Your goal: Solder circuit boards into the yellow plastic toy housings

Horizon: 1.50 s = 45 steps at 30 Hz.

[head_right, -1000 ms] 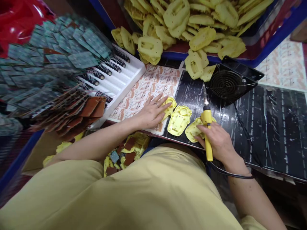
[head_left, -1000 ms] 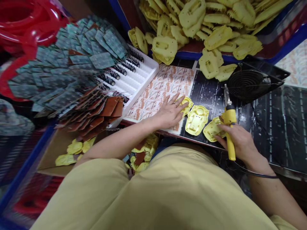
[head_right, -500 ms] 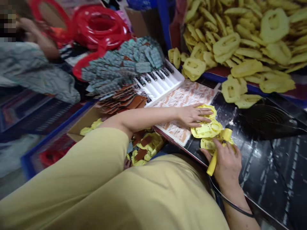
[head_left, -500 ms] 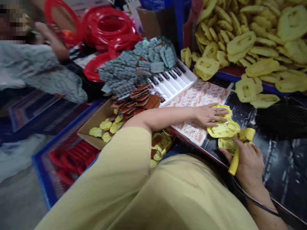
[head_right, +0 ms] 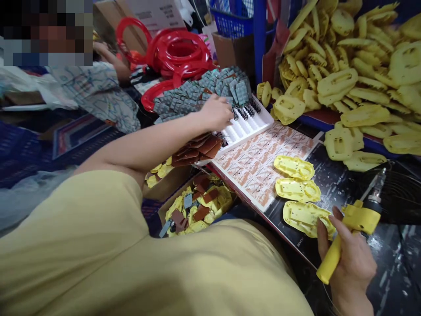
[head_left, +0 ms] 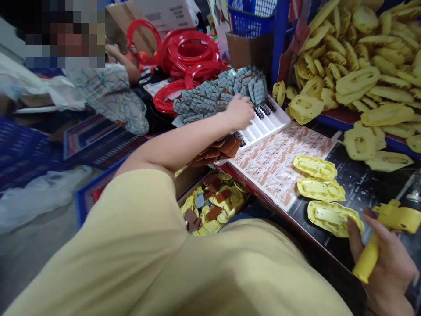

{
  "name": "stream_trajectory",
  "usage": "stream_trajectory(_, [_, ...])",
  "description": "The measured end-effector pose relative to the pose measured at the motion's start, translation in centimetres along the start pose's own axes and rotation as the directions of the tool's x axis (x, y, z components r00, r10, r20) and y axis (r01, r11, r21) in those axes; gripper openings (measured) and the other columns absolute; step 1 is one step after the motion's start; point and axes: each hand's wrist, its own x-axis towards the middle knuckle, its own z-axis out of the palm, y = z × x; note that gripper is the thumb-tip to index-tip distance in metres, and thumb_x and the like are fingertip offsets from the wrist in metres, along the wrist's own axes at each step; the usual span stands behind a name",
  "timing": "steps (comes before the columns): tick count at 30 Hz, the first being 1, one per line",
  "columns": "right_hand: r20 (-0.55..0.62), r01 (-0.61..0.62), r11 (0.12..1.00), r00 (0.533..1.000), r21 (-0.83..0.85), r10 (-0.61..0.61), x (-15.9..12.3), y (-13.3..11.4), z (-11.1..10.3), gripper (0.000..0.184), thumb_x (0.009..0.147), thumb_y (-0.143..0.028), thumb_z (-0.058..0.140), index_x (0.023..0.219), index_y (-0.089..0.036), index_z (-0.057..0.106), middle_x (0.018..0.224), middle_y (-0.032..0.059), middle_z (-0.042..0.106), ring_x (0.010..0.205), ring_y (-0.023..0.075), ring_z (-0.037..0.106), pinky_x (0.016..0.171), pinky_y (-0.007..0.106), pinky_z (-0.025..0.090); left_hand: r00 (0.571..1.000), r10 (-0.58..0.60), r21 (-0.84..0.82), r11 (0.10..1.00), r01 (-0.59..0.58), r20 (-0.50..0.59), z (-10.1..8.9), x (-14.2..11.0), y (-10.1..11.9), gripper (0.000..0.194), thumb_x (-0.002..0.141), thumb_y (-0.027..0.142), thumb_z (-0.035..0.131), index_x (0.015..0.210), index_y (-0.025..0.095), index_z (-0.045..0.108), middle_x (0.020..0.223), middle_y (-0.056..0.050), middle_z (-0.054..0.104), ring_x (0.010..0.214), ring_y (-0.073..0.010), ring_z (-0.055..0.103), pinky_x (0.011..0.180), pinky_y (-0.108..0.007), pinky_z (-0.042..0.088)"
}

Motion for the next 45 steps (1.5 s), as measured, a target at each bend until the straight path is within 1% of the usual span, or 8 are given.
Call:
stream_trajectory(8, [-0.079,0.03,0.999,0.996,0.013,-0.029,0.4,-0.7,0.7,0.039,0.104,-0.032,0.079,0.143,-0.028,0.072,0.1,0.0009,0.088,0.054,0.0215,0.076,0.043,0.029,0.054,0.98,-0.199,-0.024,0.98,0.199,-0.002,1.9,-0.2,-3.3,0.028,0.096,0.015,0.062,0.107,0.017,0.087,0.135,-0.016,0.083,0.132,-0.0283,0.063,0.122,-0.048,0.034])
stream_trajectory(13, [-0.079,0.007,1.0,0.997,0.001,-0.007,0.2,-1.0,0.5,0.031,0.106,-0.033,0.076,0.137,-0.026,0.074,0.104,0.0013,0.088,0.059,0.0204,0.078,0.046,0.027,0.055,0.94,-0.324,-0.398,0.881,0.256,-0.111,1.3,-2.4,-5.8,0.021,0.095,0.032,0.07,0.099,0.017,0.085,0.118,-0.012,0.087,0.13,-0.032,0.064,0.12,-0.046,0.038])
stream_trajectory(18, [-0.044,-0.043,0.996,0.998,0.078,0.047,0.2,-0.8,0.8,0.027,0.102,-0.041,0.081,0.127,-0.033,0.077,0.104,0.0041,0.088,0.058,0.0259,0.078,0.044,0.033,0.057,0.865,-0.469,-0.866,0.493,0.086,-0.181,0.5,-4.6,-6.9,0.031,0.096,0.049,0.084,0.085,0.021,0.077,0.08,-0.001,0.081,0.091,-0.0193,0.067,0.099,-0.038,0.054])
stream_trajectory(22, [-0.025,-0.05,0.995,0.998,0.089,0.053,0.3,-0.7,0.9,0.027,0.1,-0.04,0.083,0.125,-0.034,0.076,0.101,0.0053,0.088,0.057,0.0264,0.076,0.046,0.034,0.058,0.874,-0.47,-0.992,0.075,-0.098,-0.122,-0.5,-3.9,-2.9,0.043,0.09,0.053,0.094,0.079,0.021,0.068,0.077,0.001,0.079,0.077,-0.0142,0.07,0.081,-0.032,0.059])
stream_trajectory(28, [0.09,-0.261,0.909,0.965,0.326,0.245,1.1,-3.6,-0.5,0.042,0.101,-0.046,0.083,0.135,-0.026,0.066,0.127,0.0137,0.084,0.105,0.0314,0.086,0.085,0.04,0.071,0.997,-0.06,-0.941,-0.336,0.028,0.051,-1.5,-3.1,8.4,0.05,0.081,0.048,0.103,0.082,0.016,0.064,0.079,-0.001,0.082,0.072,-0.0146,0.08,0.067,-0.023,0.062])
stream_trajectory(34, [0.067,-0.275,0.756,0.953,0.594,0.295,3.8,-6.7,-0.2,0.048,0.1,-0.038,0.087,0.138,-0.028,0.06,0.136,0.0115,0.081,0.122,0.0285,0.082,0.101,0.043,0.072,0.938,0.335,-0.763,-0.583,0.28,0.089,-0.1,-4.0,17.8,0.043,0.08,0.038,0.104,0.08,0.015,0.067,0.079,0.0,0.083,0.064,-0.011,0.076,0.06,-0.02,0.06])
stream_trajectory(40, [-0.114,-0.136,0.853,0.969,0.503,0.221,6.8,-7.3,-1.8,0.045,0.099,-0.013,0.084,0.135,-0.033,0.067,0.099,-0.0045,0.085,0.082,0.0198,0.084,0.08,0.033,0.072,0.876,0.481,-0.844,-0.483,0.234,-0.032,0.2,-4.1,19.9,0.048,0.065,0.046,0.111,0.074,0.013,0.077,0.078,-0.004,0.084,0.052,-0.0052,0.057,0.048,-0.017,0.037])
stream_trajectory(45, [-0.009,-0.263,0.804,0.948,0.533,0.317,7.3,-7.1,-1.8,0.036,0.1,-0.024,0.085,0.13,-0.032,0.067,0.103,-0.0035,0.083,0.08,0.0185,0.083,0.076,0.032,0.069,0.712,0.679,-0.926,-0.362,0.113,-0.179,-0.3,-3.4,18.3,0.048,0.07,0.057,0.106,0.083,0.015,0.087,0.079,-0.007,0.084,0.068,-0.0106,0.066,0.064,-0.022,0.047])
